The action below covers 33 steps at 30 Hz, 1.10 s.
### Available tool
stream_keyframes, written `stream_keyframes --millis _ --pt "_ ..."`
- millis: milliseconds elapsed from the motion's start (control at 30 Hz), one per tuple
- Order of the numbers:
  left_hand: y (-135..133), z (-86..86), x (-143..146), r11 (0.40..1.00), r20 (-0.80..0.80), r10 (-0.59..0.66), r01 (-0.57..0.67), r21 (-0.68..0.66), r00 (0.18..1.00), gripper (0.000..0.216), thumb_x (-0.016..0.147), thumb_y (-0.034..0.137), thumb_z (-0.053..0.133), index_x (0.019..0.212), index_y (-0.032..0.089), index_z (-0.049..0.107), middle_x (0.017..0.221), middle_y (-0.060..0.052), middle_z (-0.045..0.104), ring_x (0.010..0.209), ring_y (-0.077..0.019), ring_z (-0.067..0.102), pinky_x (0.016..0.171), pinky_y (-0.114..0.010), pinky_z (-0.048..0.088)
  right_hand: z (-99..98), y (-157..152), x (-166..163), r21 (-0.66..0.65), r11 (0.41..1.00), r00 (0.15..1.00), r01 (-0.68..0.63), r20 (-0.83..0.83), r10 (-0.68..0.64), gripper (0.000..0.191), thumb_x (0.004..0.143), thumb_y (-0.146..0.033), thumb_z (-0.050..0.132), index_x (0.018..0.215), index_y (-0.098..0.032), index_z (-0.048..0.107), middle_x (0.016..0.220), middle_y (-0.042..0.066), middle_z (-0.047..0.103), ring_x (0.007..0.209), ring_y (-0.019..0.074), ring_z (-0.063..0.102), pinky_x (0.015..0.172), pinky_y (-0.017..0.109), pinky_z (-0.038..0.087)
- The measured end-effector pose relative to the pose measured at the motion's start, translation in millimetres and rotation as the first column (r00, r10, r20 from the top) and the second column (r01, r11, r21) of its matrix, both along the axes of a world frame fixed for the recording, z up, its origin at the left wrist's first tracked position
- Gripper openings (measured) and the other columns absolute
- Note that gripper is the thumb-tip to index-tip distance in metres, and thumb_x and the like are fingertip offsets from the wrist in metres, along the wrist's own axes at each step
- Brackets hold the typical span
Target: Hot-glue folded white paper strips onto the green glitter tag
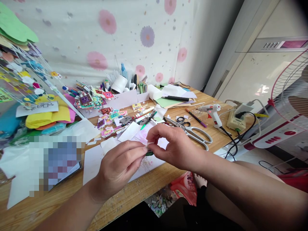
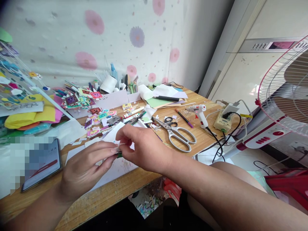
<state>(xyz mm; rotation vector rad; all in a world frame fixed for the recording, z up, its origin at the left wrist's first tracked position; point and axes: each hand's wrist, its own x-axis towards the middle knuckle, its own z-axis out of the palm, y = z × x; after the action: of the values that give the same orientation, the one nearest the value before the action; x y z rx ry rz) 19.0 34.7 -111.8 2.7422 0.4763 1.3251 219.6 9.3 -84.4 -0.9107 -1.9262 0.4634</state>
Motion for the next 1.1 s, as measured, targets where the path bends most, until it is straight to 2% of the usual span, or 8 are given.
stream_keyframes --millis 467,567,700,800,900,1000,1033,1100 --pt "-4 6.2 3 0.999 -0.008 0.025 -0.026 -0.046 1.0 0.028 0.075 -0.002 0.065 0.095 0.017 0.063 0.09 -0.005 0.069 0.082 -0.0137 0.067 0.076 -0.022 0.054 -0.2 -2 -2 -0.177 0.983 0.996 -0.046 -0.08 0.032 0.018 0.073 -0.005 0.06 0.08 -0.02 0.053 0.074 -0.002 0.058 0.068 0.0107 0.055 0.064 0.023 0.045" --pt "-5 8.4 3 0.998 0.003 0.013 -0.013 -0.063 1.0 0.026 0.074 -0.001 0.065 0.092 0.017 0.063 0.086 -0.004 0.069 0.079 -0.0128 0.067 0.073 -0.021 0.055 0.7 1 -1 -0.358 0.925 0.986 -0.124 -0.152 0.073 0.013 0.074 -0.01 0.061 0.08 -0.019 0.054 0.073 -0.002 0.056 0.067 0.0112 0.053 0.062 0.024 0.044" --pt "-5 9.9 6 0.995 0.024 -0.001 0.004 -0.101 1.0 0.023 0.074 0.001 0.066 0.09 0.018 0.064 0.083 -0.002 0.07 0.076 -0.012 0.068 0.072 -0.02 0.055 -0.3 8 0 -0.559 0.761 0.915 -0.329 -0.387 0.111 0.014 0.075 -0.023 0.065 0.078 -0.018 0.053 0.065 -0.004 0.051 0.059 0.01 0.047 0.055 0.024 0.039" --pt "-5 9.3 6 0.992 0.023 0.006 -0.003 -0.125 1.0 0.023 0.074 0.002 0.067 0.09 0.019 0.065 0.083 -0.001 0.07 0.076 -0.0123 0.068 0.071 -0.02 0.055 1.4 11 2 -0.58 0.74 0.89 -0.34 -0.452 0.055 0.013 0.075 -0.025 0.065 0.077 -0.017 0.054 0.067 -0.002 0.056 0.063 0.0116 0.053 0.062 0.027 0.044" --pt "-4 7.1 4 0.99 0.026 0.013 -0.009 -0.14 1.0 0.025 0.075 0.002 0.067 0.092 0.019 0.064 0.084 -0.001 0.071 0.078 -0.0121 0.068 0.073 -0.02 0.055 9.8 10 23 -0.54 0.815 0.914 -0.21 -0.405 -0.033 0.011 0.076 -0.027 0.063 0.078 -0.017 0.057 0.074 0.002 0.063 0.07 0.0144 0.06 0.069 0.03 0.047" --pt "-1 4.1 0 0.992 0.03 0.045 -0.041 -0.121 0.999 0.023 0.077 0.004 0.066 0.094 0.02 0.063 0.087 -0.001 0.07 0.08 -0.0122 0.068 0.075 -0.021 0.055 22.5 5 72 -0.414 0.9 0.967 0.136 -0.144 -0.212 0.016 0.079 -0.033 0.062 0.084 -0.018 0.062 0.081 0.004 0.067 0.074 0.0159 0.06 0.068 0.029 0.046" --pt "0 2.7 -1 0.992 0.032 0.069 -0.066 -0.103 0.997 0.021 0.078 0.007 0.066 0.094 0.021 0.063 0.089 -0.001 0.07 0.08 -0.0125 0.068 0.076 -0.022 0.055 26.3 2 93 -0.328 0.897 0.949 0.296 -0.002 -0.314 0.018 0.079 -0.034 0.061 0.086 -0.018 0.064 0.08 0.004 0.067 0.071 0.0156 0.059 0.065 0.028 0.045" --pt "4 -0.9 -3 0.992 0.063 0.119 -0.117 -0.043 0.991 0.016 0.081 0.012 0.064 0.094 0.022 0.064 0.087 0.0 0.07 0.076 -0.013 0.067 0.075 -0.024 0.055 30.5 -7 137 -0.183 0.763 0.763 0.62 0.37 -0.531 0.019 0.08 -0.036 0.059 0.082 -0.019 0.067 0.07 0.002 0.065 0.061 0.0147 0.054 0.059 0.028 0.04"
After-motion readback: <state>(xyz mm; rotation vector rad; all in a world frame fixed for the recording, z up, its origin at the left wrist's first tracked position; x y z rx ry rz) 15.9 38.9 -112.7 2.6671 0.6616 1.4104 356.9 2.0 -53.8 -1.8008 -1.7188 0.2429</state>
